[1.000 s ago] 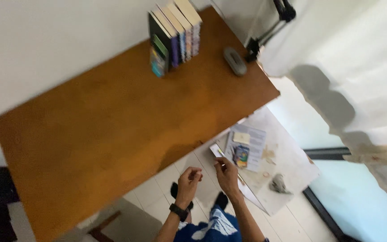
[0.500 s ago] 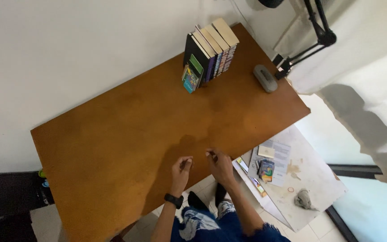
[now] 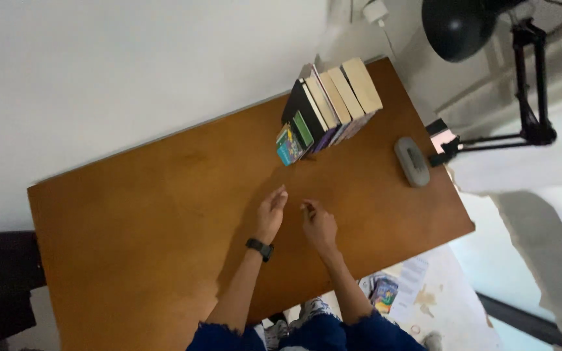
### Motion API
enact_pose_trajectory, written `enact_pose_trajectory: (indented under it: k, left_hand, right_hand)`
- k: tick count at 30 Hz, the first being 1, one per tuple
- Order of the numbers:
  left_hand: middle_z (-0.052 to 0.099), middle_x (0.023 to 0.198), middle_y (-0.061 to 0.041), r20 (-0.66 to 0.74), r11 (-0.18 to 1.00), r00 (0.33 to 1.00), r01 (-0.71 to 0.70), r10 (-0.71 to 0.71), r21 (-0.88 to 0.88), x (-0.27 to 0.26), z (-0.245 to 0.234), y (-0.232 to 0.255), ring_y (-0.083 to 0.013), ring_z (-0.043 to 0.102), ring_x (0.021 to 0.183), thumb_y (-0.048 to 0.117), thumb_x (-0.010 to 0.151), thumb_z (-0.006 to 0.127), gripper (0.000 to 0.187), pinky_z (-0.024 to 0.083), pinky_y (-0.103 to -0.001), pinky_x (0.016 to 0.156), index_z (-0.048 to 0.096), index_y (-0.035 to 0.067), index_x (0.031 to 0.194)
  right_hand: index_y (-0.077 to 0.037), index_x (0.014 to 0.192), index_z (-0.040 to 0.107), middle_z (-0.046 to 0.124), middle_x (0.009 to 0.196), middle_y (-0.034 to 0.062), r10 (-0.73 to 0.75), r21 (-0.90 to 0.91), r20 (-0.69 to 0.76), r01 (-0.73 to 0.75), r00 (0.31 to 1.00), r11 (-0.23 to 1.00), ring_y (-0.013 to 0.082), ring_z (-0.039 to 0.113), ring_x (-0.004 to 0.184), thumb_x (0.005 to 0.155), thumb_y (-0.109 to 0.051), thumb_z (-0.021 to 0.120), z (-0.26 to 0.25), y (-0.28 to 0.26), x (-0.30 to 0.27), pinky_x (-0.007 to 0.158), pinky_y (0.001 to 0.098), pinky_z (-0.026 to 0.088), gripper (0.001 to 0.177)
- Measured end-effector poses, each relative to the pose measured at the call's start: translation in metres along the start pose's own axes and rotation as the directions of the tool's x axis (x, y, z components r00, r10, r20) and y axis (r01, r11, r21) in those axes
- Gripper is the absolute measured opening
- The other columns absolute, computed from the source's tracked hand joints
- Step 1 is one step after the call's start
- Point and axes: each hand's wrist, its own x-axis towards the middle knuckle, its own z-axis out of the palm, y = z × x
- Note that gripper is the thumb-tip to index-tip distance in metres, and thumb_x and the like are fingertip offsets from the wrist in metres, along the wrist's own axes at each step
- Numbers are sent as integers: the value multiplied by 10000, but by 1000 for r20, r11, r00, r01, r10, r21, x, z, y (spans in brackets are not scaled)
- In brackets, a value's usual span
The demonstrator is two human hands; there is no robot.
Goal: Retrieving various cards and bookmarks from between books on a desk and inspecting them.
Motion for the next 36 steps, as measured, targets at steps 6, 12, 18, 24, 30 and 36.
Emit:
enact_pose_trajectory:
  k: [6,12,18,24,30,36]
  left_hand:
    - [191,1710,-181,-31,996,999,-23,26,84,86,29,1,-338,147,1564,652,1029,330,820,131,-474,1238,282,110,1642]
    - [407,1629,-224,-86,977,984,-164,153,-137,97,38,38,-366,390,1496,637,1050,366,817,293,-463,1225,300,30,1592]
    - [527,1408,-196,-133,989,983,-134,125,-56,90,44,42,-294,504,1253,553,1068,363,720,384,-419,1043,391,9,1537]
    - [417,832,-183,-117,999,993,-19,14,-46,102,54,-58,-238,382,752,552,1228,412,771,393,-436,741,476,-173,974]
    - [462,962,-279,-143,995,984,104,-103,-1,84,44,-54,-396,446,847,470,1229,404,644,427,-492,820,538,-138,1062]
    - [577,1390,-232,-229,919,904,-304,362,252,45,14,2,-351,538,1247,311,1109,531,469,436,-447,1002,581,-69,1380]
  right_hand:
    - [-144,1179,723,776,936,171,127,-28,82,-125,988,992,387,739,862,950,-279,632,15,-13,72,753,500,562,281]
    - [-88,1136,731,731,1003,250,155,-210,99,-131,983,969,483,683,904,1020,-396,597,59,20,110,804,568,537,356]
    - [-131,1168,748,733,946,256,121,-106,32,-117,992,987,479,682,830,924,-319,614,63,14,119,700,568,539,337]
    - [-117,1070,763,751,867,203,27,-64,-97,-34,995,997,427,712,760,946,-342,670,65,13,118,650,511,560,273]
    - [-112,1034,773,731,757,182,-2,-10,-101,1,995,1000,376,706,665,943,-290,717,50,0,106,576,456,519,208]
    - [-47,1007,727,691,697,137,-22,159,-66,32,998,987,241,661,564,948,-209,725,21,-7,71,541,370,503,172]
